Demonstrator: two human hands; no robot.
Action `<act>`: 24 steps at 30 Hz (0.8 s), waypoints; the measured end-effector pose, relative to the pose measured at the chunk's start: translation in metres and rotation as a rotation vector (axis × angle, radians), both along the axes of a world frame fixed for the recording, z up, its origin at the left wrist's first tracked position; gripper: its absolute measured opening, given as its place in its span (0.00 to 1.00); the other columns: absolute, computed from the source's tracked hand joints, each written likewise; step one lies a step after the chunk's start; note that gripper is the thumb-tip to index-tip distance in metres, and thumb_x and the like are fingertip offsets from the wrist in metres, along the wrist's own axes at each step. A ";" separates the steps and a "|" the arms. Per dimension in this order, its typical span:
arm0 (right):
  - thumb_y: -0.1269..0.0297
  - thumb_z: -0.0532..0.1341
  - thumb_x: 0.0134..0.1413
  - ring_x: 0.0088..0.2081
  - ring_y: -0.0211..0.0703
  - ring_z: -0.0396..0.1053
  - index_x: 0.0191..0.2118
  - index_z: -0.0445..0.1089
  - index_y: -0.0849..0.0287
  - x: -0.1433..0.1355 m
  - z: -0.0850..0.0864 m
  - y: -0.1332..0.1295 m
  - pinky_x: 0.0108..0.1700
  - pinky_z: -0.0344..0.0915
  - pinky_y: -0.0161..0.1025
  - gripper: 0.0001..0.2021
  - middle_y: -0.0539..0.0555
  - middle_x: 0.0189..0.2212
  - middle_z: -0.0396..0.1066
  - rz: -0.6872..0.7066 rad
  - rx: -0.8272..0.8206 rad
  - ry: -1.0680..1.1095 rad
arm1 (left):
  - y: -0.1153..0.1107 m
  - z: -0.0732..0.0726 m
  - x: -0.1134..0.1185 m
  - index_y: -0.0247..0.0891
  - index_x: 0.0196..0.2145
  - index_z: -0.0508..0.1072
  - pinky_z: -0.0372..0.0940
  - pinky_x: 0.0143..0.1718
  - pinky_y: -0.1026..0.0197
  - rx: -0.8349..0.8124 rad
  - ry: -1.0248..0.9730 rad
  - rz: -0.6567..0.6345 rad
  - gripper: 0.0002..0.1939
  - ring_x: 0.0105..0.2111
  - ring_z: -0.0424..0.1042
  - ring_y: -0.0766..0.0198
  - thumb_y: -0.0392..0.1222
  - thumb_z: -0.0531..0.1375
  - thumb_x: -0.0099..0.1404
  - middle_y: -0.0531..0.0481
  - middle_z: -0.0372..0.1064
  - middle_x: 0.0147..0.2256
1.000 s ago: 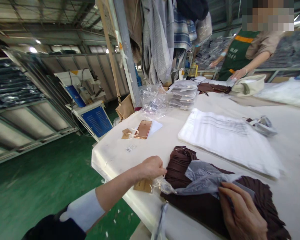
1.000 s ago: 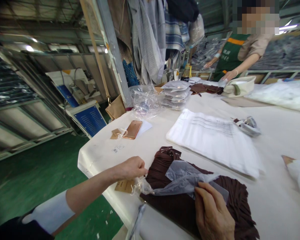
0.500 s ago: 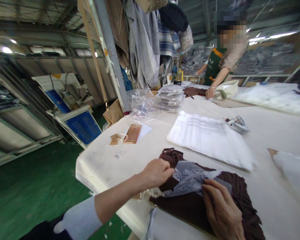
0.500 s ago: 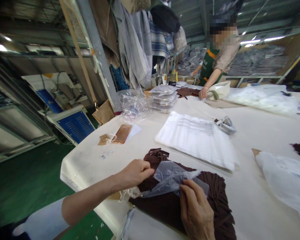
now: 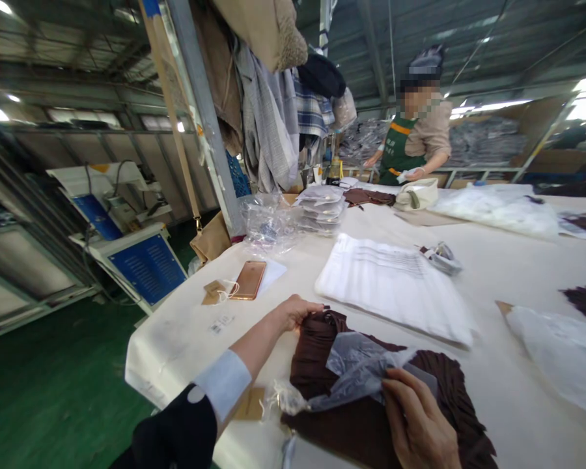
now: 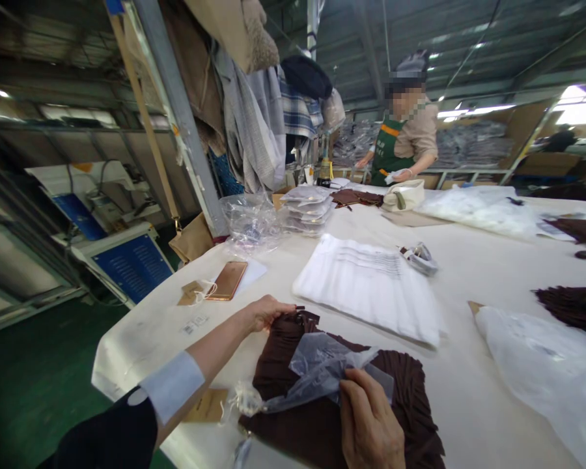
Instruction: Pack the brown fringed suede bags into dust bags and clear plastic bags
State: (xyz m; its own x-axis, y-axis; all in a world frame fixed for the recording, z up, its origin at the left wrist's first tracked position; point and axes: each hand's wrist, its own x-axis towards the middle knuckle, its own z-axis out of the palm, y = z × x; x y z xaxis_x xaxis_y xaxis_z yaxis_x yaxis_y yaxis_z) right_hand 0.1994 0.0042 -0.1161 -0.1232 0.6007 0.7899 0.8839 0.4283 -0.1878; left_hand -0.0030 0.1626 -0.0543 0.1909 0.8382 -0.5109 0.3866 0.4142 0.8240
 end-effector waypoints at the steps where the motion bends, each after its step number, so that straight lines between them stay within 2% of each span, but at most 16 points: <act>1: 0.66 0.51 0.59 0.37 0.41 0.72 0.38 0.66 0.59 0.001 -0.001 0.000 0.40 0.70 0.36 0.08 0.58 0.38 0.69 0.001 0.003 -0.007 | 0.002 -0.001 0.000 0.33 0.21 0.68 0.63 0.28 0.61 -0.036 -0.076 -0.029 0.17 0.23 0.67 0.65 0.49 0.66 0.46 0.52 0.65 0.18; 7: 0.68 0.52 0.57 0.38 0.43 0.72 0.38 0.66 0.59 0.005 -0.003 0.001 0.39 0.71 0.36 0.07 0.59 0.38 0.70 0.029 0.006 -0.052 | 0.013 -0.010 0.002 0.32 0.27 0.72 0.63 0.33 0.62 -0.097 -0.396 -0.178 0.26 0.26 0.68 0.66 0.50 0.71 0.32 0.50 0.71 0.25; 10: 0.67 0.53 0.57 0.37 0.43 0.73 0.38 0.67 0.59 0.005 -0.003 0.001 0.39 0.71 0.35 0.07 0.58 0.37 0.70 0.036 0.018 -0.043 | 0.016 -0.011 0.006 0.32 0.34 0.71 0.63 0.36 0.60 -0.060 -0.474 -0.220 0.29 0.28 0.71 0.64 0.46 0.72 0.33 0.47 0.73 0.28; 13: 0.68 0.53 0.57 0.38 0.43 0.73 0.38 0.67 0.59 0.004 -0.004 0.000 0.40 0.71 0.36 0.07 0.58 0.38 0.71 0.029 -0.002 -0.017 | 0.011 -0.010 0.010 0.31 0.39 0.69 0.63 0.39 0.55 0.017 -0.499 -0.243 0.28 0.31 0.72 0.59 0.43 0.70 0.38 0.45 0.74 0.30; 16: 0.68 0.53 0.57 0.39 0.44 0.72 0.38 0.67 0.59 0.004 -0.005 -0.001 0.41 0.71 0.37 0.07 0.59 0.38 0.70 0.023 -0.021 0.001 | -0.005 -0.010 0.010 0.32 0.41 0.70 0.61 0.46 0.53 0.136 -0.476 -0.240 0.23 0.35 0.72 0.59 0.37 0.66 0.45 0.47 0.74 0.31; 18: 0.69 0.53 0.56 0.39 0.43 0.72 0.38 0.67 0.60 0.003 -0.006 -0.002 0.41 0.70 0.37 0.07 0.59 0.39 0.69 0.022 -0.030 0.006 | -0.020 -0.011 0.006 0.34 0.43 0.70 0.57 0.52 0.53 0.265 -0.405 -0.261 0.22 0.41 0.70 0.59 0.32 0.62 0.47 0.47 0.74 0.37; 22: 0.70 0.53 0.56 0.39 0.42 0.71 0.39 0.66 0.59 0.004 -0.004 -0.001 0.42 0.70 0.37 0.07 0.59 0.39 0.68 0.038 -0.031 0.005 | -0.048 -0.017 -0.004 0.38 0.48 0.67 0.55 0.55 0.56 0.724 -0.095 -0.462 0.28 0.48 0.65 0.61 0.24 0.53 0.48 0.48 0.69 0.47; 24: 0.69 0.54 0.56 0.39 0.42 0.71 0.39 0.66 0.59 0.004 -0.003 -0.001 0.42 0.70 0.36 0.06 0.58 0.38 0.68 0.052 -0.029 0.007 | -0.056 -0.020 -0.006 0.38 0.49 0.66 0.56 0.54 0.55 0.841 0.005 -0.524 0.28 0.48 0.65 0.61 0.25 0.52 0.49 0.47 0.69 0.47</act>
State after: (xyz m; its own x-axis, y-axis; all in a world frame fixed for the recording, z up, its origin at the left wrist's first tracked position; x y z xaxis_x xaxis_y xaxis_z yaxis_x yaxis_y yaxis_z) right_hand 0.2031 0.0029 -0.1187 -0.1497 0.6163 0.7732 0.8593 0.4679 -0.2066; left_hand -0.0092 0.1067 -0.0745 0.6406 0.7386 0.2098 0.3584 -0.5293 0.7690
